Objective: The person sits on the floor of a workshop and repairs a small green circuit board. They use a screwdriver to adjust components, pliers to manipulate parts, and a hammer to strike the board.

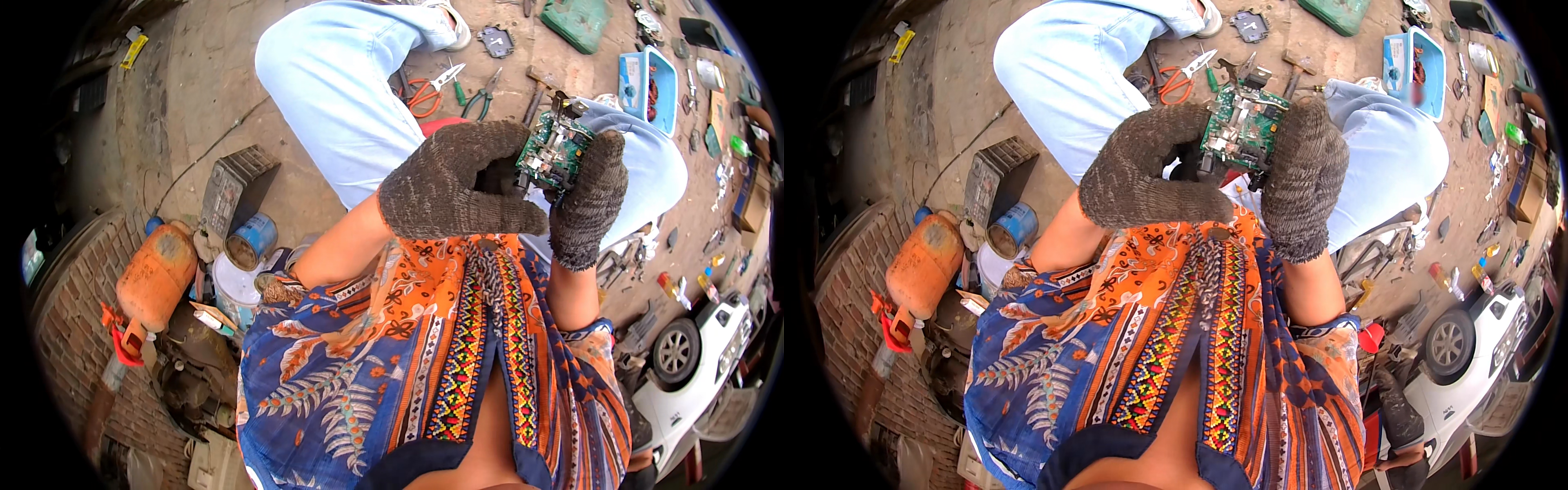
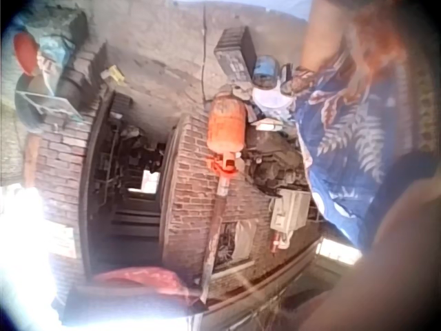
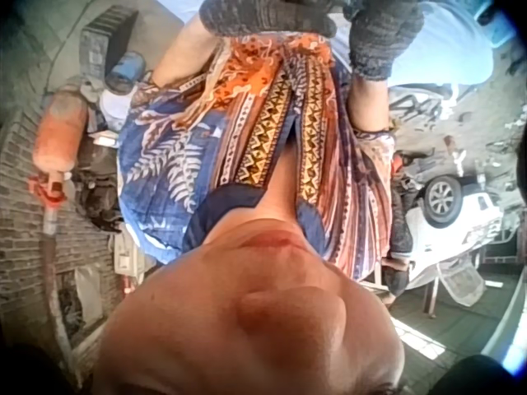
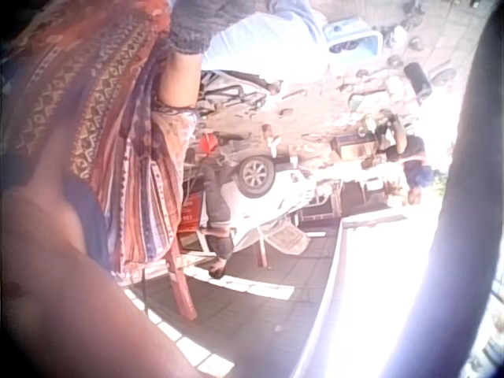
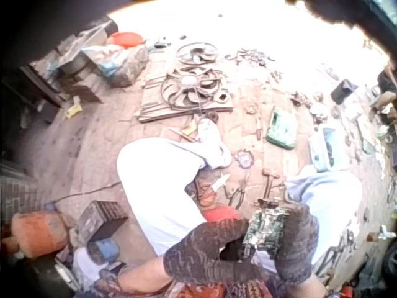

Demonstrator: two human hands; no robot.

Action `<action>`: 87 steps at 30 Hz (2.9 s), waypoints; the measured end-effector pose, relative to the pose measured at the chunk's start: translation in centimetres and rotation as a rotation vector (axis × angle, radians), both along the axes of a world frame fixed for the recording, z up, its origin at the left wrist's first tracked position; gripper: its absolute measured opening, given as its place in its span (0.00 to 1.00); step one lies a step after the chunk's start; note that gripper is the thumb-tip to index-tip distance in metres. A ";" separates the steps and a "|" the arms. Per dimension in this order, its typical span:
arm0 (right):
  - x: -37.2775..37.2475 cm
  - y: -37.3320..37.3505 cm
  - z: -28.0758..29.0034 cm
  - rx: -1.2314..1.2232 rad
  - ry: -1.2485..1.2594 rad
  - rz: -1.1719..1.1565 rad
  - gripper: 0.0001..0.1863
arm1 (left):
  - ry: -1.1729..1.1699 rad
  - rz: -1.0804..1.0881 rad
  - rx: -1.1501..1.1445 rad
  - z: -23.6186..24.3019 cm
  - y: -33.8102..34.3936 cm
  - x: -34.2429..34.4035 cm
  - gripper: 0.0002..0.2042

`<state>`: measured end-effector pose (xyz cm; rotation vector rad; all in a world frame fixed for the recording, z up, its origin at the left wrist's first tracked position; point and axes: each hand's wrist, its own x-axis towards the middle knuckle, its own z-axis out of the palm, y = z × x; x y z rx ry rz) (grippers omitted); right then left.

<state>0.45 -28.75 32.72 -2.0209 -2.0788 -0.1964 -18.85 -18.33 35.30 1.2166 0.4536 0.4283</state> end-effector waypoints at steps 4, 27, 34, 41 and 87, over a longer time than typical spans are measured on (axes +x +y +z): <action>-0.3 -0.3 -0.1 0.060 -0.042 -0.026 0.45 | 0.091 -0.016 -0.059 -0.1 -0.1 -0.2 0.19; -1.5 3.9 4.4 -0.046 0.790 -0.059 0.09 | -0.052 0.086 0.024 -2.4 0.2 -0.7 0.13; 1.5 3.4 2.4 0.000 0.889 0.244 0.14 | -0.537 -0.270 -1.069 -0.3 -0.9 1.0 0.18; 0.5 2.9 -0.2 0.031 1.153 -0.065 0.10 | -1.169 -0.422 -1.464 -1.8 -3.7 2.8 0.17; 1.8 2.0 2.3 -0.136 0.851 -0.028 0.11 | -0.403 -0.179 -1.281 -4.7 -2.6 3.1 0.18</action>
